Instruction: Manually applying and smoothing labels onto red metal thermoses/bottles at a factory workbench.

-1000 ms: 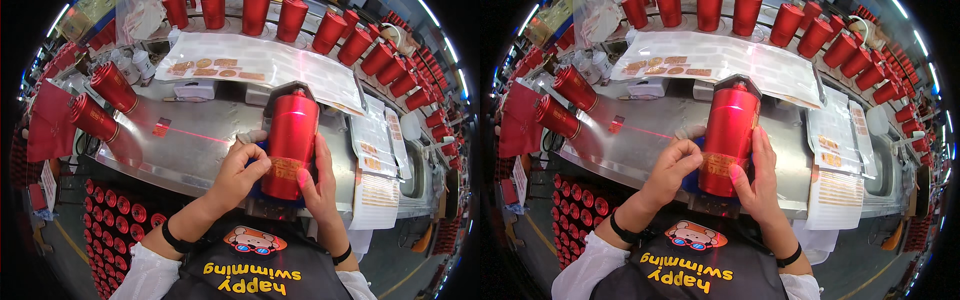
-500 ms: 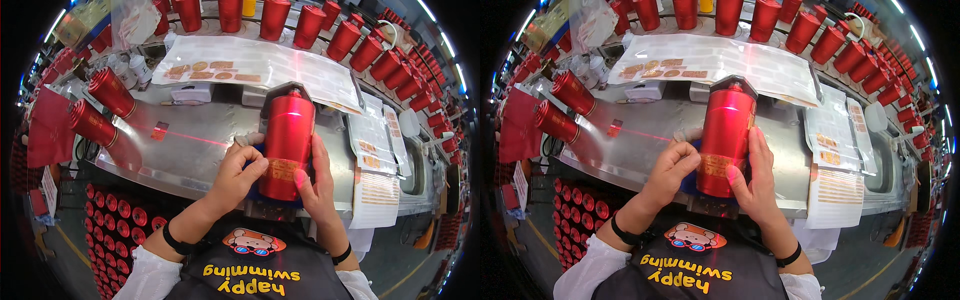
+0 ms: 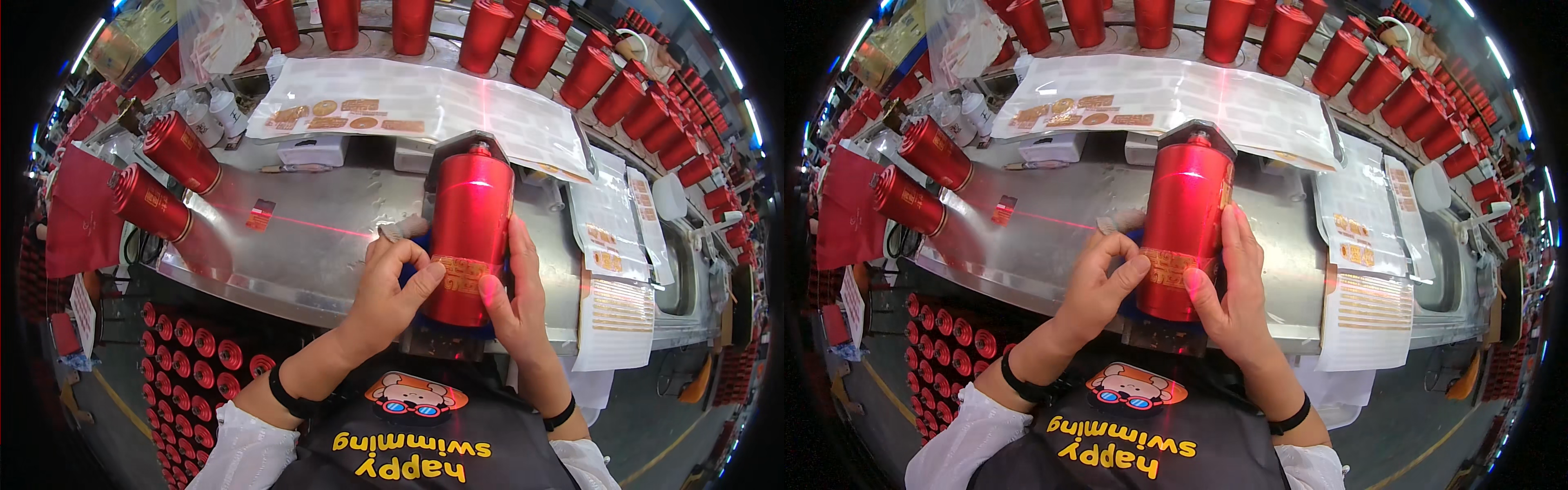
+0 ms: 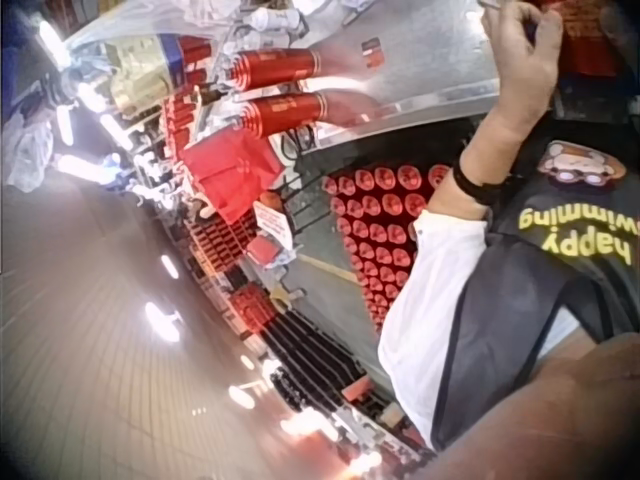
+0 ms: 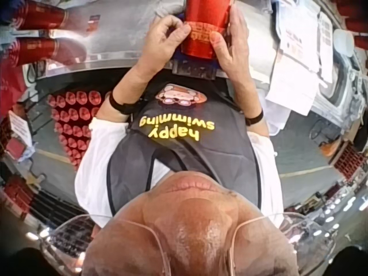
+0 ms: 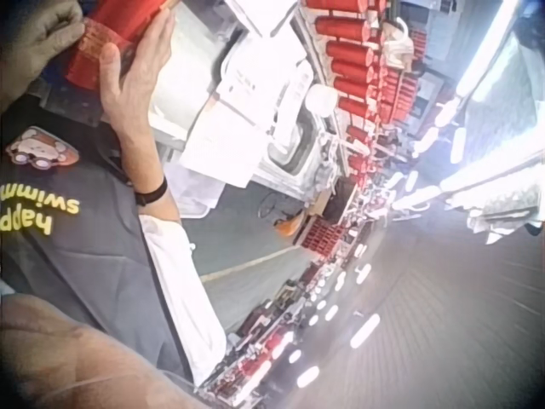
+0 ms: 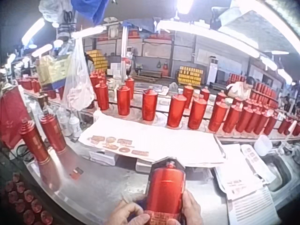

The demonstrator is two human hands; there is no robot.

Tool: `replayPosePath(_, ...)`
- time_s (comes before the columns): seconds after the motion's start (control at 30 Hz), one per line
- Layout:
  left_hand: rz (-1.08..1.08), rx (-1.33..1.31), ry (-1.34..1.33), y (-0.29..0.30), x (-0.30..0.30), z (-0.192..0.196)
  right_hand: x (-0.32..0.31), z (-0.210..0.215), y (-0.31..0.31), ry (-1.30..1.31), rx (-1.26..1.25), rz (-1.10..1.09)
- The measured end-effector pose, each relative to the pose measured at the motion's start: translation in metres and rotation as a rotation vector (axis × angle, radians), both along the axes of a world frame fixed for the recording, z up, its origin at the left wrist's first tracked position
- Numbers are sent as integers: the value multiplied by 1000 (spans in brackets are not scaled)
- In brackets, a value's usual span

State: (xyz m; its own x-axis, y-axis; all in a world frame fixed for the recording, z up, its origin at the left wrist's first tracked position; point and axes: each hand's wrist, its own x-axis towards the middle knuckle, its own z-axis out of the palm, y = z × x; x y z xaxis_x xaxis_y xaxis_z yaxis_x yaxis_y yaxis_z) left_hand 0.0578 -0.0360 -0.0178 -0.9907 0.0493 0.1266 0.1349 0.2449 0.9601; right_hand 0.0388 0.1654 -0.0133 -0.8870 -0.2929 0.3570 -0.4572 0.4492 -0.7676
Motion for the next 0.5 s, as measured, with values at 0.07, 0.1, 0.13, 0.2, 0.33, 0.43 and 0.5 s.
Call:
replayPosePath(0.07, -42, 48, -70, -3, -1, -1, 0, 0, 1, 0, 1, -8)
replayPosePath(0.1, -79, 96, -139, -4, -1, -2, -1, 0, 0, 1, 2, 0)
replayPosePath(0.13, -81, 96, -139, -3, -1, -3, -1, 0, 0, 3, 2, 7)
replayPosePath(0.2, -9, 231, -164, 1, -1, -7, 0, 0, 0, -2, -3, 6)
replayPosePath(0.33, 32, 181, -101, 9, -5, -13, 0, 2, 0, -1, 16, 0)
replayPosePath(0.43, 30, 58, -58, 11, -5, -13, 1, 1, -2, 29, 41, -9)
replayPosePath(0.5, -9, 42, -2, 9, -6, -19, 1, 0, -3, 25, 32, -14)
